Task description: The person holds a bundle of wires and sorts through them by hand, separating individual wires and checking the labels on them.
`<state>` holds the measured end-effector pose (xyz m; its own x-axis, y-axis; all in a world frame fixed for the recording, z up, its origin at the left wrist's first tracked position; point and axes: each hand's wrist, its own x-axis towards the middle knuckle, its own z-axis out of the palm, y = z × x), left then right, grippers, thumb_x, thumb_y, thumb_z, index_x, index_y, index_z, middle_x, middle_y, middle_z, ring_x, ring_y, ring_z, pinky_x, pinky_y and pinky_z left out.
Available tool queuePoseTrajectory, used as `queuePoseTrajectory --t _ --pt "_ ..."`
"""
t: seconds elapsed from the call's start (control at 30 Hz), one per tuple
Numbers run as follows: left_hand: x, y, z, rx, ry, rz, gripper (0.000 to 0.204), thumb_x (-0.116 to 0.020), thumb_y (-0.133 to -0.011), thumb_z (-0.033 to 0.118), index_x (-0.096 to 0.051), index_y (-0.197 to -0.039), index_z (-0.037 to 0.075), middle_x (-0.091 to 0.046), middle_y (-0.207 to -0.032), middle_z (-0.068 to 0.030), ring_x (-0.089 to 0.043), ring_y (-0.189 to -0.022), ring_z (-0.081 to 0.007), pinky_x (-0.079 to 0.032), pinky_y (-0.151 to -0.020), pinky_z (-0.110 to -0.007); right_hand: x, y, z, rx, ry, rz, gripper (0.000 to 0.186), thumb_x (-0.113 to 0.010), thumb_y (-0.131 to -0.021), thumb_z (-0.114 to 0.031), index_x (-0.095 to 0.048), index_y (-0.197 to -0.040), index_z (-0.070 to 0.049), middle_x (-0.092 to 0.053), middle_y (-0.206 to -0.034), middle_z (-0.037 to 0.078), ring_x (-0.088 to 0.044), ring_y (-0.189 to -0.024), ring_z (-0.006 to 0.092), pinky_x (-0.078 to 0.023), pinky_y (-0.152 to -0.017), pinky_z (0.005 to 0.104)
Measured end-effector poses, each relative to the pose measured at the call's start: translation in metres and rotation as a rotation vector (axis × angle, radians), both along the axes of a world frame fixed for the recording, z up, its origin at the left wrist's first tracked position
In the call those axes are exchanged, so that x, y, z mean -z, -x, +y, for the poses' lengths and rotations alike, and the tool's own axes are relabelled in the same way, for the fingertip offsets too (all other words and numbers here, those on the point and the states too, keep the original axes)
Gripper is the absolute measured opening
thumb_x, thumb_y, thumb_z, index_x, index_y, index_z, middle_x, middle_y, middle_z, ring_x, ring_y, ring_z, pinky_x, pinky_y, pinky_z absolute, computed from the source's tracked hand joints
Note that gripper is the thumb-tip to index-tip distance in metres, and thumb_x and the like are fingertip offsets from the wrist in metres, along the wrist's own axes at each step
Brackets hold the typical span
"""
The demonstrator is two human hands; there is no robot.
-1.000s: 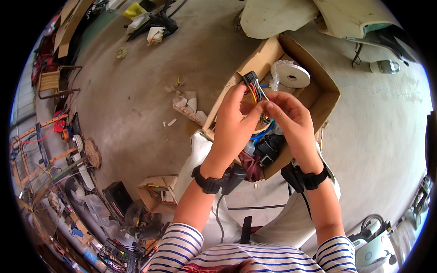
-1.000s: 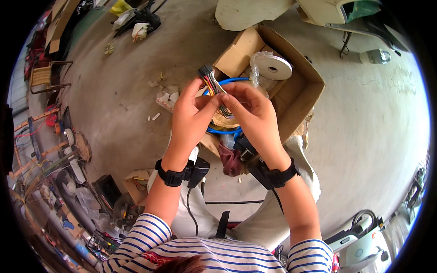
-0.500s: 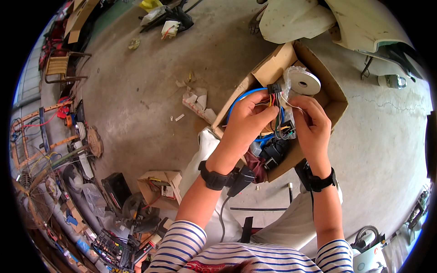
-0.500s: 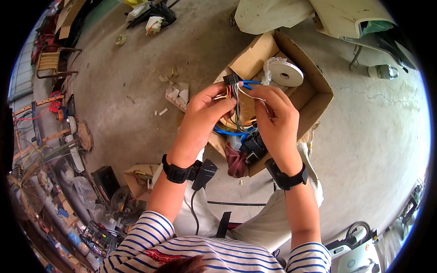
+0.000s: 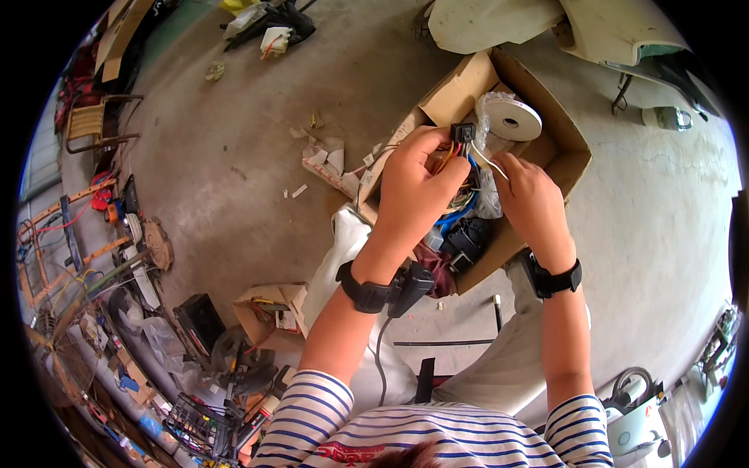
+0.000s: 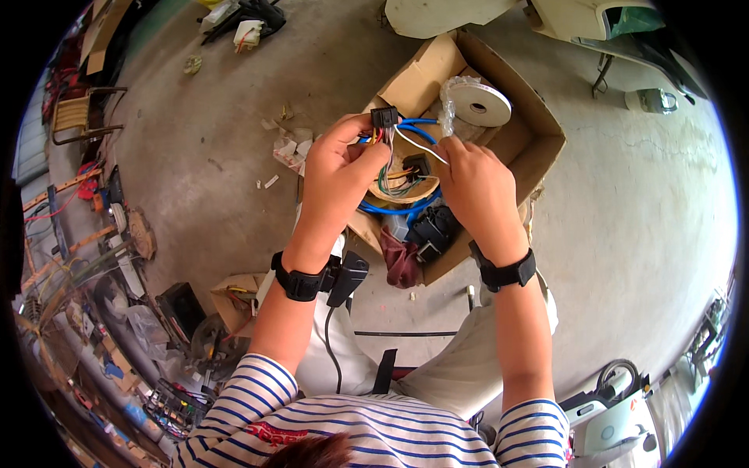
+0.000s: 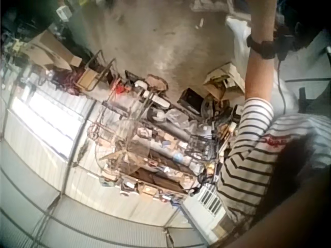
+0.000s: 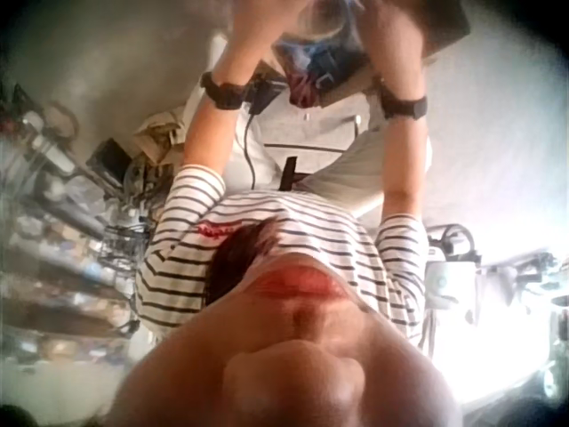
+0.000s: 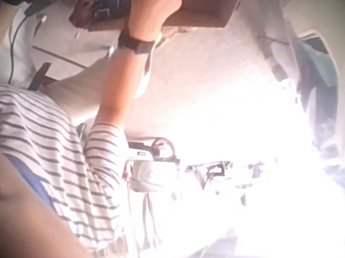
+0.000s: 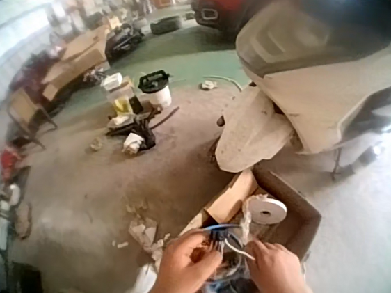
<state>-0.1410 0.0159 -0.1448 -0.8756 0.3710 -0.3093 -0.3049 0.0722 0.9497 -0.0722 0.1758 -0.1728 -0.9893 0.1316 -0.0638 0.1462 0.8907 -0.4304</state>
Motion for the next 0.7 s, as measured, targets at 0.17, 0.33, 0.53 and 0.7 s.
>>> queuePoseTrajectory --t 0.17,0.33,0.53,0.7 --pt "0.005 0.005 0.0 0.013 0.071 0.206 0.028 -0.061 -0.084 0.003 -0.058 -0.112 0.0 -0.059 -0.094 -0.0013 -0.053 -0.067 -0.0034 -0.042 -0.055 -0.019 -0.011 0.009 -0.007 0.059 0.15 0.148 0.015 -0.057 -0.085 -0.014 -0.061 -0.097 -0.006 -0.062 -0.076 0.014 -0.06 -0.073 0.0314 -0.048 -0.064 0.0397" --pt "0.016 0.0 0.003 0.09 0.18 0.365 0.039 -0.061 -0.085 0.002 -0.052 -0.122 -0.001 -0.057 -0.107 -0.0065 -0.058 -0.085 -0.0088 -0.05 -0.07 -0.023 -0.017 0.013 -0.019 0.093 0.464 0.273 0.014 -0.062 -0.081 -0.005 -0.06 -0.095 -0.003 -0.062 -0.083 0.013 -0.061 -0.072 0.0284 -0.048 -0.063 0.0345" --pt "0.015 -0.001 0.005 0.014 0.058 0.206 0.069 -0.058 -0.085 -0.004 -0.022 -0.144 0.005 -0.054 -0.104 -0.0127 -0.058 -0.086 -0.0129 -0.053 -0.072 -0.026 -0.013 0.012 -0.024 0.229 0.694 0.325 0.015 -0.059 -0.079 0.004 -0.057 -0.094 0.0 -0.059 -0.083 0.012 -0.063 -0.072 0.0237 -0.049 -0.064 0.0313" --pt "0.012 0.0 0.006 0.012 0.037 0.198 0.068 -0.058 -0.085 -0.005 -0.024 -0.143 0.005 -0.054 -0.103 -0.0121 -0.059 -0.085 -0.0129 -0.054 -0.071 -0.027 -0.013 0.009 -0.017 0.085 0.662 0.234 0.016 -0.058 -0.08 0.005 -0.056 -0.095 0.002 -0.061 -0.084 0.014 -0.064 -0.076 0.0249 -0.051 -0.068 0.0314"
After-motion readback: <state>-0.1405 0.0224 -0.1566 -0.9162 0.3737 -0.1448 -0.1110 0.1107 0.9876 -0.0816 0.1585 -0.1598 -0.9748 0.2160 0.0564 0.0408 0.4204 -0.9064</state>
